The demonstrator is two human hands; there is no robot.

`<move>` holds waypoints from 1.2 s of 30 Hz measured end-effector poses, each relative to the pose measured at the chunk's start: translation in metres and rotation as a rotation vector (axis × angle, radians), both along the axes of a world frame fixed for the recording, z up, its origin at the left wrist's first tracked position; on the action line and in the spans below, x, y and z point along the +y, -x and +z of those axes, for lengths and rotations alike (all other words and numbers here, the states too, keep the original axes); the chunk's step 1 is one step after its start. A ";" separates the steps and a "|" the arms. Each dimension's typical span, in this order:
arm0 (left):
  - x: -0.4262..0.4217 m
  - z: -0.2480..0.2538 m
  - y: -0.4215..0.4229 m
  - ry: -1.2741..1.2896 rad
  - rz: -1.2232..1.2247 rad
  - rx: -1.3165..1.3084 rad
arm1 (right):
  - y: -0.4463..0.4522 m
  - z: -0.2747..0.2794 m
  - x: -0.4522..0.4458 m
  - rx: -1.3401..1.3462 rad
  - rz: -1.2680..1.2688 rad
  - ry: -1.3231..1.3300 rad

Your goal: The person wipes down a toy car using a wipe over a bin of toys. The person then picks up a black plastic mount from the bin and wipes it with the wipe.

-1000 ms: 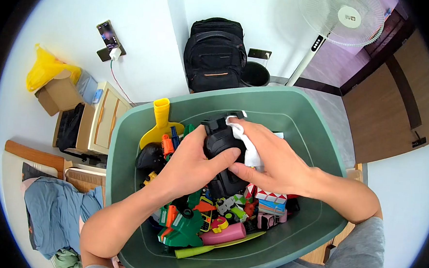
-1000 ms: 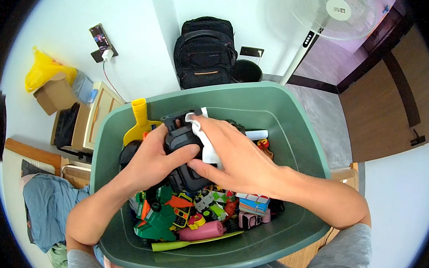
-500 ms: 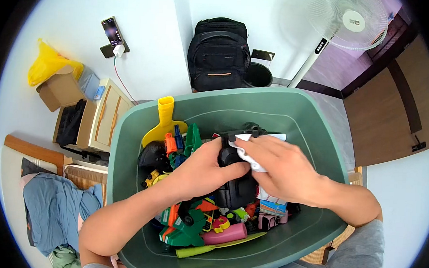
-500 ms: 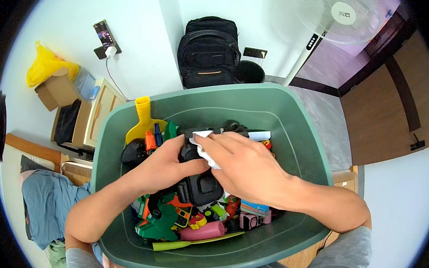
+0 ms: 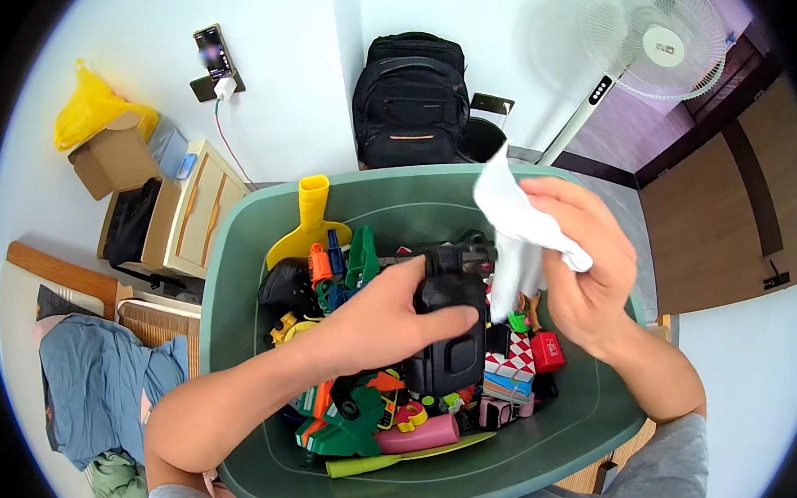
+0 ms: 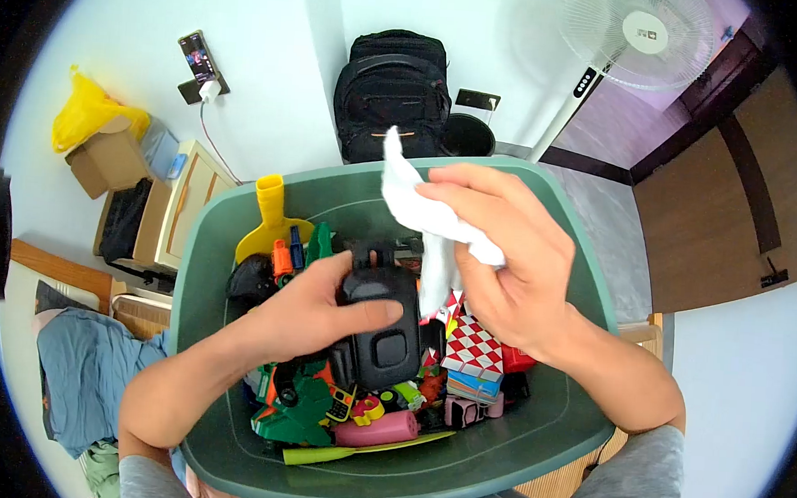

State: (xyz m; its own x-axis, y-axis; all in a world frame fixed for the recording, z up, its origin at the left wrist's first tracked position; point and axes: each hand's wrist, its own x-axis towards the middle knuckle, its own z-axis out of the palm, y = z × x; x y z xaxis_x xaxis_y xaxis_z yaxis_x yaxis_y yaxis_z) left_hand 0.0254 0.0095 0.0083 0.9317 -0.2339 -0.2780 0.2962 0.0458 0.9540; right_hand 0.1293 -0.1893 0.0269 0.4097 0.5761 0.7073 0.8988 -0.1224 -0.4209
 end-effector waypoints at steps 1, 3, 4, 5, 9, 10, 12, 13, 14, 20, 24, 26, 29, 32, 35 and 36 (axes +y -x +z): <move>-0.001 -0.001 0.001 -0.001 -0.004 -0.001 | -0.001 -0.004 0.001 0.029 0.009 0.006; -0.002 -0.002 0.004 -0.131 -0.111 -0.014 | 0.005 -0.005 0.007 0.035 0.150 0.158; -0.001 0.000 0.003 -0.131 -0.111 -0.014 | 0.007 -0.012 0.007 0.081 0.242 0.246; 0.000 0.001 0.003 -0.153 -0.107 -0.026 | 0.014 -0.015 0.009 0.174 0.318 0.251; 0.002 -0.004 0.003 -0.170 -0.066 -0.075 | 0.008 -0.018 0.009 0.351 0.406 0.240; 0.001 -0.008 0.004 -0.172 -0.052 -0.117 | 0.005 -0.017 0.009 0.356 0.422 0.236; 0.001 -0.007 0.003 -0.176 -0.039 -0.159 | 0.004 -0.011 0.011 0.430 0.396 0.289; 0.003 -0.005 0.002 -0.208 -0.055 -0.116 | 0.005 -0.009 0.012 0.500 0.351 0.346; 0.003 -0.004 0.001 -0.239 -0.073 -0.073 | 0.007 -0.010 0.014 0.466 0.307 0.283; 0.001 -0.004 -0.002 -0.213 -0.132 0.000 | 0.010 -0.018 0.011 0.385 0.113 0.259; 0.002 0.000 -0.002 -0.216 -0.143 0.050 | 0.012 -0.018 0.011 0.295 0.096 0.246; 0.003 0.001 -0.003 -0.255 -0.142 0.024 | 0.010 -0.019 0.011 0.283 0.064 0.270; 0.002 0.001 -0.002 -0.252 -0.114 0.015 | 0.009 -0.024 0.014 0.175 0.045 0.226; 0.003 0.003 -0.001 -0.251 -0.098 -0.007 | 0.012 -0.027 0.019 0.132 0.071 0.119; 0.006 0.007 -0.003 -0.331 -0.132 0.013 | 0.011 -0.014 0.011 0.356 0.064 0.235; 0.006 0.004 -0.002 -0.331 -0.129 0.014 | 0.010 -0.015 0.010 0.571 0.026 0.240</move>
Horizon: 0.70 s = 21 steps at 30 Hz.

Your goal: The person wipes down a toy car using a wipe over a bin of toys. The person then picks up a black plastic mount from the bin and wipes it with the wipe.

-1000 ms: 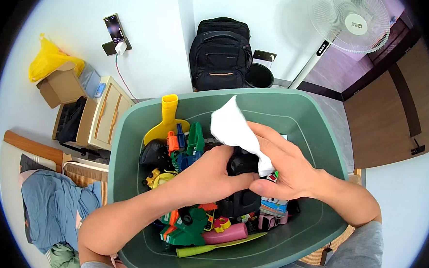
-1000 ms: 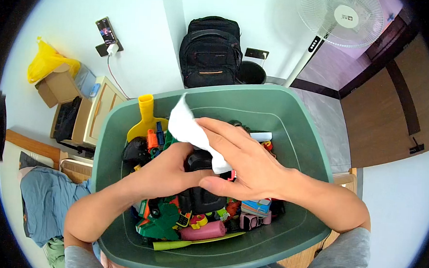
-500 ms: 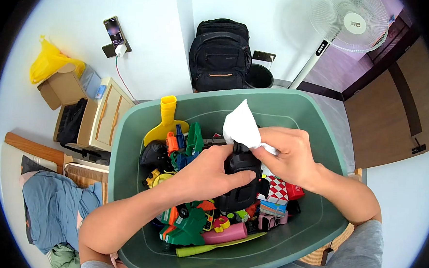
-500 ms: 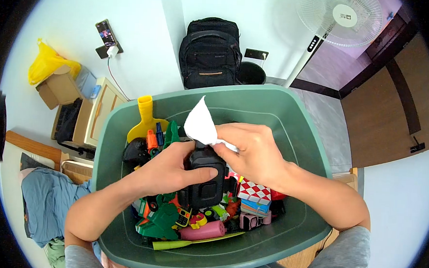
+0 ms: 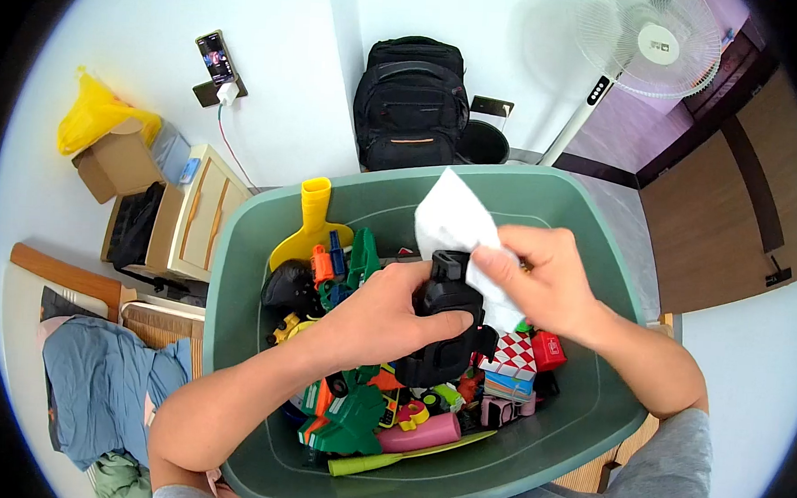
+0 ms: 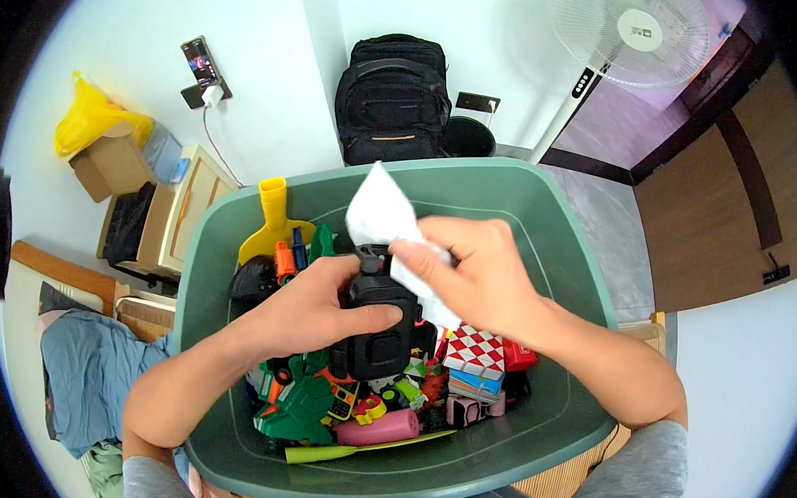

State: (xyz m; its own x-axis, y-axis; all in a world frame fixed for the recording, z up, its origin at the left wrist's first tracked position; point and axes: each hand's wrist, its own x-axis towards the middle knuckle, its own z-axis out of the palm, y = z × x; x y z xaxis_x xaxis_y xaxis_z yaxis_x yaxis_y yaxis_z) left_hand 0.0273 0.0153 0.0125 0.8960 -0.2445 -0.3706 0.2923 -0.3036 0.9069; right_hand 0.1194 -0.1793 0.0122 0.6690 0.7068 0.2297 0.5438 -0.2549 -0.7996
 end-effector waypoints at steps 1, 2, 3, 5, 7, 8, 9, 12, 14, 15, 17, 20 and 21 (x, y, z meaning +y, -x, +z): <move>-0.001 -0.004 0.001 0.041 0.006 -0.013 | -0.003 -0.001 -0.001 0.208 -0.059 0.024; -0.001 -0.007 0.001 0.081 0.011 -0.026 | -0.010 -0.006 -0.003 0.254 -0.068 -0.016; -0.001 -0.007 0.001 0.082 0.013 -0.026 | -0.013 -0.010 -0.002 0.316 -0.103 -0.125; 0.000 -0.007 -0.001 0.058 0.025 -0.030 | -0.014 -0.010 0.000 0.421 -0.155 -0.271; 0.001 -0.001 -0.002 0.042 0.017 0.000 | -0.011 -0.006 -0.002 0.302 -0.117 -0.241; 0.002 0.001 -0.003 0.026 0.007 0.030 | -0.009 -0.004 -0.003 0.185 -0.080 -0.210; 0.002 -0.005 -0.002 0.027 0.006 0.031 | -0.011 -0.005 -0.003 0.185 -0.082 -0.209; -0.001 -0.026 0.002 0.101 0.025 -0.250 | -0.009 -0.001 0.001 -0.121 0.452 -0.119; 0.001 -0.027 0.003 0.022 -0.036 -0.233 | -0.006 -0.006 0.001 -0.071 0.454 -0.079; 0.001 -0.025 0.004 -0.056 -0.092 -0.219 | -0.006 -0.006 0.000 -0.033 0.452 -0.026; 0.000 -0.016 0.002 -0.075 -0.122 -0.152 | -0.006 -0.002 0.002 -0.012 0.447 0.022; 0.001 -0.017 0.001 -0.149 -0.214 -0.110 | -0.005 -0.004 0.004 -0.024 0.441 0.035; 0.001 -0.016 0.001 -0.113 -0.216 -0.086 | -0.004 -0.005 0.004 -0.054 0.437 0.001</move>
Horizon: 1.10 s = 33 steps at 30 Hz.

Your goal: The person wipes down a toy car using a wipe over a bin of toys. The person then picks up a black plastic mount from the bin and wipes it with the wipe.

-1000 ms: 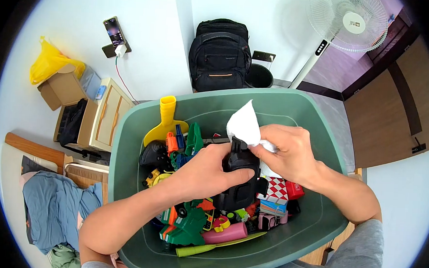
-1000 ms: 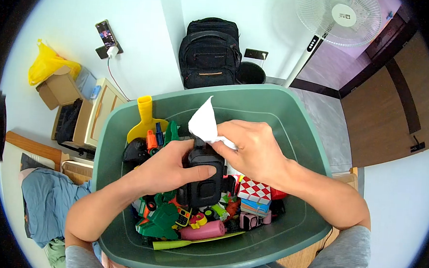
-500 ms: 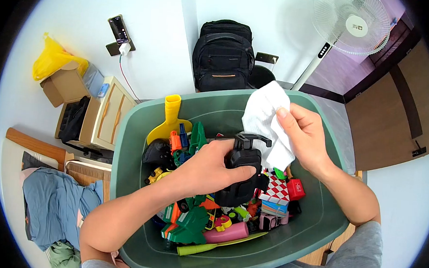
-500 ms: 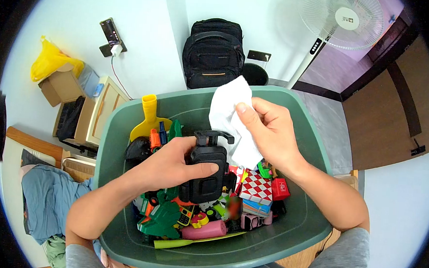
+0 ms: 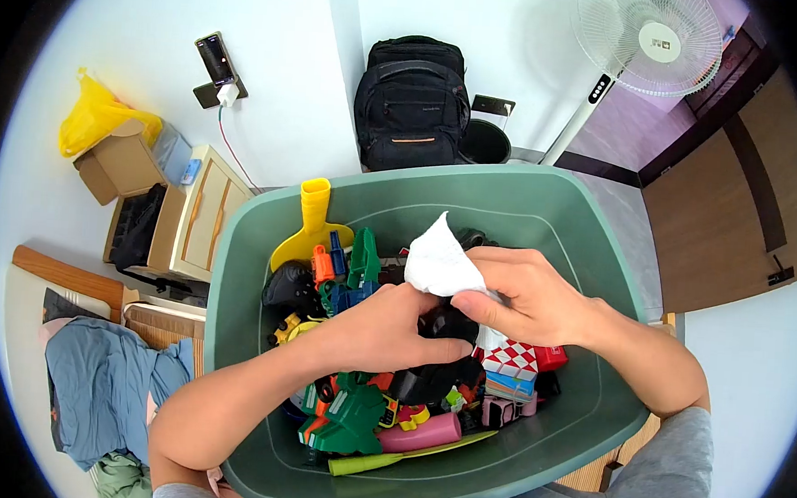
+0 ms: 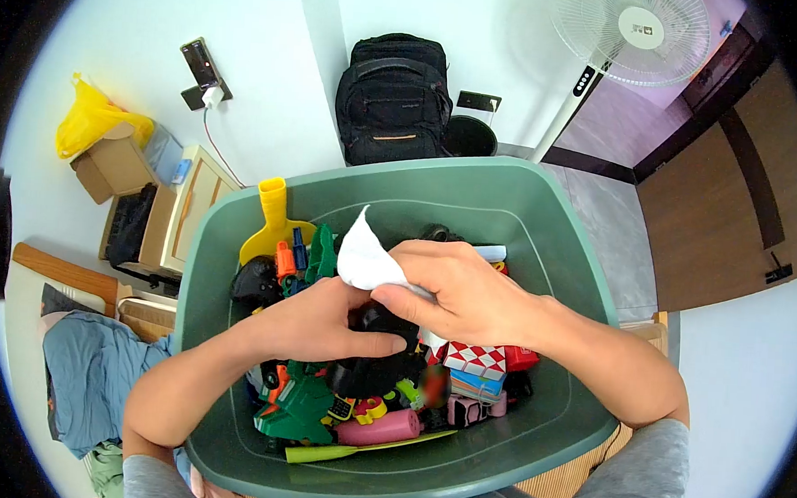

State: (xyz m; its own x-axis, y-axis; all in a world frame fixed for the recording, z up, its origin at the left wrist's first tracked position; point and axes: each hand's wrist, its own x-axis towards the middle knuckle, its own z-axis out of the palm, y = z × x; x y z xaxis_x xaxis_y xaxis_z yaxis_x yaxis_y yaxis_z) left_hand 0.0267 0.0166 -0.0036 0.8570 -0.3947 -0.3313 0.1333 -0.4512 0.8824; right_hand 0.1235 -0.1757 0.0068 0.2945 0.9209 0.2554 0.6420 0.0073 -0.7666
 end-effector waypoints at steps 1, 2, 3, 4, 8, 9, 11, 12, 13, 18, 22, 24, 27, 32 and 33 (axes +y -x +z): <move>0.000 0.000 0.000 0.034 -0.002 0.028 | 0.000 0.000 0.000 0.000 -0.001 0.000; 0.001 -0.001 -0.002 0.033 -0.002 0.028 | 0.000 -0.001 -0.001 -0.010 -0.009 0.009; 0.002 -0.004 -0.003 0.082 -0.024 0.085 | 0.001 -0.001 -0.002 -0.019 -0.018 0.018; 0.003 -0.005 -0.004 0.130 -0.047 0.141 | 0.001 -0.001 -0.002 -0.018 -0.019 0.016; 0.002 0.004 -0.005 0.283 0.010 0.246 | 0.006 0.001 -0.003 -0.036 -0.139 -0.003; 0.003 0.015 -0.006 0.292 0.012 0.388 | 0.007 0.001 -0.003 -0.026 -0.172 -0.062; 0.003 0.019 -0.007 0.300 0.015 0.528 | 0.006 0.001 -0.005 -0.006 -0.189 -0.096; 0.003 0.015 -0.006 0.392 0.023 0.541 | 0.005 0.001 -0.006 0.016 -0.206 -0.129; 0.003 0.014 -0.005 0.485 0.030 0.554 | 0.003 0.000 -0.008 -0.032 -0.209 -0.163; 0.004 0.001 -0.005 0.565 0.067 0.500 | 0.002 -0.002 -0.009 -0.072 -0.229 -0.313; -0.001 0.004 -0.005 0.699 0.016 0.437 | 0.005 -0.003 -0.014 -0.003 -0.239 -0.325; -0.002 0.004 -0.002 0.776 0.043 0.498 | 0.005 -0.004 -0.014 0.055 -0.247 -0.320; -0.002 0.006 0.001 0.858 0.063 0.551 | 0.004 -0.003 -0.012 0.012 -0.276 -0.389; -0.004 0.005 -0.002 0.729 0.205 0.522 | -0.005 -0.008 -0.010 -0.005 -0.438 -0.363; -0.004 0.006 -0.003 0.673 0.215 0.469 | -0.009 -0.009 -0.013 -0.086 -0.438 -0.385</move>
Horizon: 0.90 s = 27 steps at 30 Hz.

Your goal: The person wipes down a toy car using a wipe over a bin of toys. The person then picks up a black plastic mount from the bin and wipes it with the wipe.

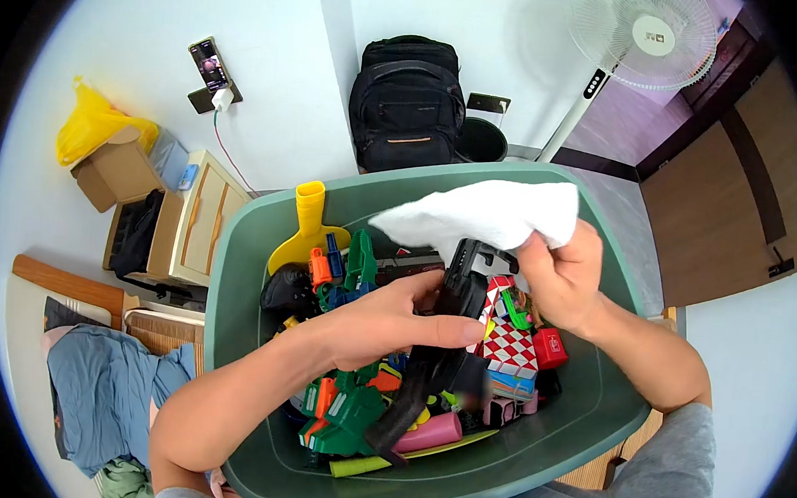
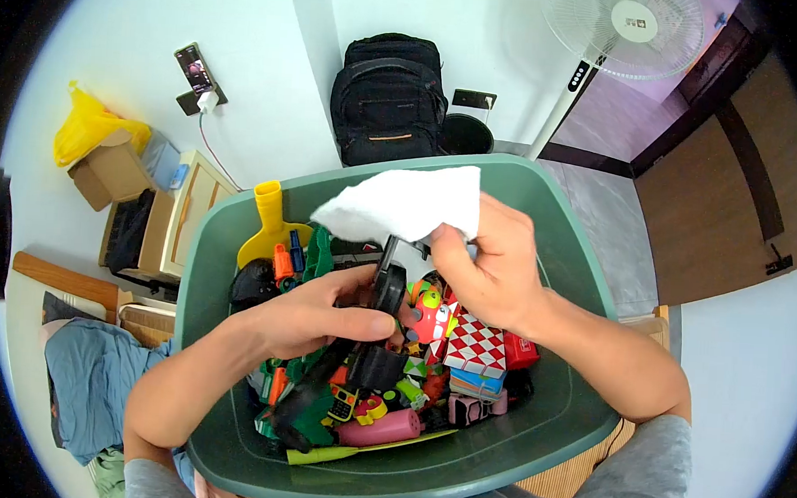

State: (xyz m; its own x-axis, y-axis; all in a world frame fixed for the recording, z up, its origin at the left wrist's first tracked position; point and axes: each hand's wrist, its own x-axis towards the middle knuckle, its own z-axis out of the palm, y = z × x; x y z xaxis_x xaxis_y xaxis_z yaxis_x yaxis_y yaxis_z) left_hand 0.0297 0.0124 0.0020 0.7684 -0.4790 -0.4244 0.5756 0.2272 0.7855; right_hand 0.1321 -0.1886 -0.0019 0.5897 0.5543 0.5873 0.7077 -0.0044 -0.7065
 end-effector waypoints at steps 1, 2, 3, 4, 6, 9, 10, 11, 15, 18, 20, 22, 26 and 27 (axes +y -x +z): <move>0.001 0.000 -0.001 0.001 0.000 0.001 | -0.001 0.002 -0.001 0.001 0.000 0.001; 0.002 0.001 -0.002 -0.087 -0.029 -0.049 | -0.002 0.006 0.000 -0.095 -0.009 -0.061; 0.003 0.002 -0.002 -0.174 -0.057 -0.101 | -0.002 0.010 -0.001 -0.192 -0.016 -0.123; 0.003 0.004 -0.003 -0.189 -0.061 -0.080 | -0.002 0.014 -0.004 -0.211 -0.011 -0.107; 0.002 0.003 -0.002 -0.199 -0.050 -0.088 | -0.007 0.015 -0.002 -0.267 0.030 -0.111; 0.002 -0.001 -0.002 -0.258 -0.046 -0.153 | -0.003 0.022 -0.005 -0.252 0.184 0.143; 0.003 -0.003 -0.002 -0.305 -0.046 -0.212 | -0.002 0.022 0.000 -0.276 0.248 0.175; 0.003 -0.004 -0.002 -0.306 -0.048 -0.212 | -0.001 0.020 0.005 -0.300 0.313 0.208; 0.002 -0.014 0.000 -0.334 -0.053 -0.394 | 0.002 0.008 0.008 -0.228 0.330 0.277; 0.003 -0.011 0.000 -0.345 -0.052 -0.308 | 0.003 0.007 0.009 -0.106 0.264 0.338; 0.002 -0.010 -0.001 -0.384 -0.045 -0.328 | 0.005 0.008 0.010 -0.072 0.250 0.353; 0.002 -0.010 -0.001 -0.422 -0.042 -0.348 | 0.006 0.008 0.011 -0.036 0.233 0.369; 0.001 -0.020 -0.001 -0.447 -0.032 -0.378 | 0.006 0.000 0.011 0.122 0.215 0.391; 0.000 -0.021 -0.001 -0.449 -0.016 -0.409 | 0.005 -0.001 0.010 0.140 0.216 0.393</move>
State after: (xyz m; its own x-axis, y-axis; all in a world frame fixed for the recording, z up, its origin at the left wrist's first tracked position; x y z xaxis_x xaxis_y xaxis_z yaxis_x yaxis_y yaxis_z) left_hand 0.0310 0.0126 -0.0188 0.9061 -0.3340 -0.2598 0.2078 -0.1837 0.9608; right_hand 0.1270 -0.1781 -0.0032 0.4953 0.8373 0.2315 0.6198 -0.1539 -0.7695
